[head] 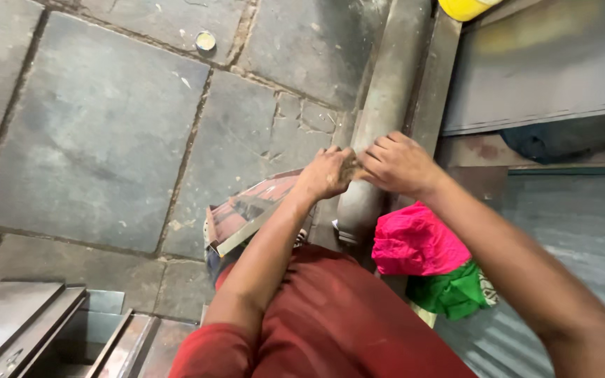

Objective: The person uses a small metal tool to scrape the edges and surfaces of rectangular metal frames. They repeatedly pick up frames from a stack, scrape them, and place them back down, working on multiple frames in sequence.

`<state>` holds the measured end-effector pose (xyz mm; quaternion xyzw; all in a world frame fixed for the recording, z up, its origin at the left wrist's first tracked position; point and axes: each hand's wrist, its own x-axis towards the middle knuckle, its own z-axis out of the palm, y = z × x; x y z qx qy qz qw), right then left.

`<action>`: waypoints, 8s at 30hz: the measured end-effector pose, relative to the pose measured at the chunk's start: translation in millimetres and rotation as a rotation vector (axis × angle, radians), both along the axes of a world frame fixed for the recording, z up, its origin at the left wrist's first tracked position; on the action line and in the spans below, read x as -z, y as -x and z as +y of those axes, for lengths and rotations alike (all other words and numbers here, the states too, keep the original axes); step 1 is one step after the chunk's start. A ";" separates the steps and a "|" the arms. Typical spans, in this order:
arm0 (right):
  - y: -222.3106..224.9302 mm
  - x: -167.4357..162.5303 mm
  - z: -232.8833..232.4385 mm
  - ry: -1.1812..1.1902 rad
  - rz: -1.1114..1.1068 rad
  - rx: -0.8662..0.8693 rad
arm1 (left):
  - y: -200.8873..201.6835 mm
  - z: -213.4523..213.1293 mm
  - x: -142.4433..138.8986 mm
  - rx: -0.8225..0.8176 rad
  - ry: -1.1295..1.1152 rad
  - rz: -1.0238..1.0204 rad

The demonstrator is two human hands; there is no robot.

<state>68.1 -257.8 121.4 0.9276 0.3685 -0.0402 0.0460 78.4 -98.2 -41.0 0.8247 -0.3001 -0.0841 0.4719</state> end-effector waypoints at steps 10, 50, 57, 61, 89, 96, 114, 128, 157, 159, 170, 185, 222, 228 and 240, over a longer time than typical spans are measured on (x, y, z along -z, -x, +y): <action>-0.6 -13.7 12.5 -0.047 -0.113 -0.222 | -7.4 3.4 -4.3 0.021 0.016 -0.052; -28.6 -18.1 21.8 0.008 -0.087 -0.393 | -24.2 50.1 -2.6 0.060 0.039 -0.028; -30.1 18.3 35.0 0.269 0.029 -0.068 | -16.8 51.5 3.9 0.041 0.030 -0.127; -10.3 43.3 64.1 -0.283 0.056 0.503 | -15.8 56.9 2.8 0.026 0.054 -0.179; -13.1 17.2 78.7 0.020 0.140 0.272 | 14.4 27.6 5.3 -0.575 0.308 -0.238; -54.2 -30.6 43.1 0.120 -0.182 -0.837 | 24.4 31.7 12.5 -0.565 0.270 -0.263; -51.6 -18.6 46.1 -0.062 -0.127 -0.857 | 29.0 40.2 7.8 -0.540 0.346 -0.291; -31.9 -24.4 47.0 -0.095 -0.136 -0.733 | 35.3 36.5 9.0 -0.494 0.350 -0.357; 2.4 44.3 84.0 -0.164 0.301 0.448 | 37.1 50.2 16.0 -0.495 0.359 -0.373; -3.8 31.4 70.1 -0.223 0.175 0.035 | 37.8 53.8 14.5 -0.457 0.323 -0.348; 5.2 29.7 92.8 0.110 0.270 0.315 | 32.9 50.7 15.5 -0.464 0.352 -0.379; -18.6 23.8 64.0 0.009 -0.069 -0.541 | 33.5 53.2 4.3 -0.460 0.228 -0.386; 38.8 76.3 -19.4 -0.483 0.138 1.286 | -1.7 -59.6 30.2 -0.334 0.137 0.550; 54.0 50.0 -55.7 -0.162 -0.200 0.319 | -12.4 -84.2 37.7 -0.334 0.055 0.544; 66.5 76.1 -94.2 -0.374 -0.306 0.578 | 23.9 -129.1 54.5 -0.396 0.064 0.619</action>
